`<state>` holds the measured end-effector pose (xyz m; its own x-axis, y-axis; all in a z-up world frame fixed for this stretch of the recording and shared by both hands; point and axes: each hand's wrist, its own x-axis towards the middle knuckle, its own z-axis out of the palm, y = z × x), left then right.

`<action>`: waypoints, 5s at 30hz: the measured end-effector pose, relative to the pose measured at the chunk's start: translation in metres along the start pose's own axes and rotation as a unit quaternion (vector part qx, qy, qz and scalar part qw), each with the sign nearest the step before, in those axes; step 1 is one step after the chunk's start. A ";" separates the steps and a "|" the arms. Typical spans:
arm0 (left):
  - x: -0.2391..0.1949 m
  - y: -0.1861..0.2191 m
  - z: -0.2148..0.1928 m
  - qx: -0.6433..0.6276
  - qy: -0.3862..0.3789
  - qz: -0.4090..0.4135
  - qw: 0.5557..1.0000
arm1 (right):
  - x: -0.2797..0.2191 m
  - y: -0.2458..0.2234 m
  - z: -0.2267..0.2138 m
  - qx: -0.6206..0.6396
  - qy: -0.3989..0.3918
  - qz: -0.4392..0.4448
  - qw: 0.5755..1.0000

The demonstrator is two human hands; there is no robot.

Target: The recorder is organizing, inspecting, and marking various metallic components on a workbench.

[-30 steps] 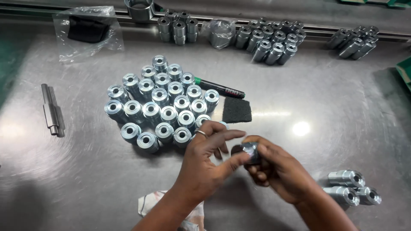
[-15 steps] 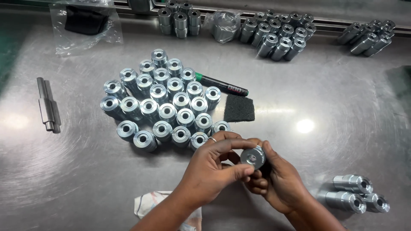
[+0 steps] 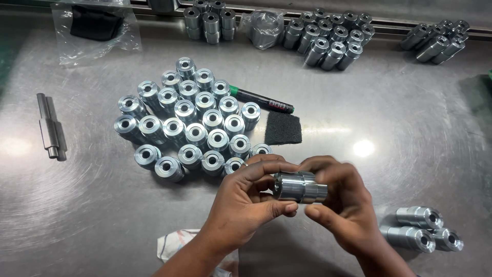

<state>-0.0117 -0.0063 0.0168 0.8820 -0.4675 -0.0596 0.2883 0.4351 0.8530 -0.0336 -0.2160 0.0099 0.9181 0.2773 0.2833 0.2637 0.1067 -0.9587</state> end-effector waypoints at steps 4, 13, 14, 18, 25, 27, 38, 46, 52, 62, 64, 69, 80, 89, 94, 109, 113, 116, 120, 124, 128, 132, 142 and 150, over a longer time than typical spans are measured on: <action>-0.004 -0.003 0.003 0.213 0.006 0.119 0.970 | -0.009 0.012 -0.008 -0.022 0.042 0.117 0.992; -0.005 -0.023 0.006 0.561 0.036 0.251 0.788 | -0.024 -0.011 -0.042 -0.506 0.065 0.052 0.859; -0.004 -0.024 0.009 0.576 0.046 0.232 0.782 | -0.025 -0.031 -0.048 -0.614 0.110 0.077 0.778; 0.000 -0.052 -0.005 0.650 0.073 0.202 0.729 | -0.108 -0.001 -0.144 -0.815 0.175 0.135 0.536; 0.022 -0.045 -0.024 0.782 0.175 0.145 0.581 | -0.100 0.008 -0.125 -0.673 0.082 0.531 0.508; 0.025 -0.043 -0.029 0.775 0.196 0.116 0.589 | -0.083 0.002 -0.100 -0.686 0.086 0.512 0.509; 0.006 -0.005 -0.015 0.383 0.125 0.184 0.896 | -0.001 -0.020 -0.023 -0.218 0.102 0.213 0.947; -0.004 -0.008 0.000 0.281 0.080 0.088 0.952 | -0.004 0.049 0.013 0.342 0.059 0.428 0.834; 0.001 -0.014 -0.001 0.205 0.087 0.018 0.975 | 0.010 0.023 0.023 0.285 0.081 0.464 0.835; 0.004 -0.012 0.003 0.063 0.037 0.066 0.995 | 0.009 0.013 0.018 0.187 0.122 0.294 0.929; 0.006 -0.015 -0.001 0.028 0.047 0.044 0.998 | 0.008 0.009 0.020 0.066 0.073 0.150 0.984; 0.000 -0.012 -0.001 -0.014 0.035 0.055 0.998 | -0.004 0.017 0.004 -0.008 0.029 0.020 0.999; 0.000 -0.005 0.000 0.050 0.031 0.025 0.998 | -0.005 0.024 -0.007 0.038 0.033 0.118 0.992; -0.002 0.001 -0.001 0.137 0.035 0.068 0.988 | -0.005 0.018 -0.005 -0.021 0.033 0.090 0.995; -0.002 -0.002 -0.001 0.194 0.027 0.120 0.973 | 0.000 0.013 -0.006 -0.045 0.022 0.114 0.992; 0.001 0.000 -0.010 0.066 0.021 0.052 0.996 | 0.002 0.013 0.000 -0.051 0.024 0.040 0.998; 0.000 0.005 -0.009 0.051 0.034 0.022 0.998 | 0.003 0.015 0.002 -0.050 0.016 -0.006 0.999; -0.004 0.007 -0.009 0.072 0.010 0.055 0.996 | 0.014 0.009 0.001 -0.057 -0.005 -0.047 0.997; -0.006 0.001 -0.011 0.089 0.002 0.076 0.993 | 0.250 0.001 0.064 -0.415 -0.192 -0.341 0.821; -0.006 -0.015 -0.020 0.166 0.008 0.071 0.984 | 0.311 0.066 0.208 -0.581 -0.325 -0.473 0.577; -0.028 -0.057 -0.041 0.266 0.032 0.054 0.962 | 0.289 0.119 0.287 -0.552 -0.397 -0.422 0.599; -0.035 -0.080 -0.055 0.290 0.035 0.075 0.953 | 0.267 0.142 0.316 -0.573 -0.467 -0.410 0.534; -0.033 -0.120 -0.118 0.341 0.036 0.143 0.929 | 0.260 0.153 0.343 -0.520 -0.504 -0.346 0.597; -0.020 -0.156 -0.135 0.392 0.060 0.182 0.900 | 0.284 0.161 0.360 -0.515 -0.410 -0.394 0.642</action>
<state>-0.0240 0.0391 -0.1851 0.9119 -0.2970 0.2832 -0.3390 -0.1565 0.9277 0.1631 0.2239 -0.0548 0.0269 0.9786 0.2039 0.9937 -0.0484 0.1014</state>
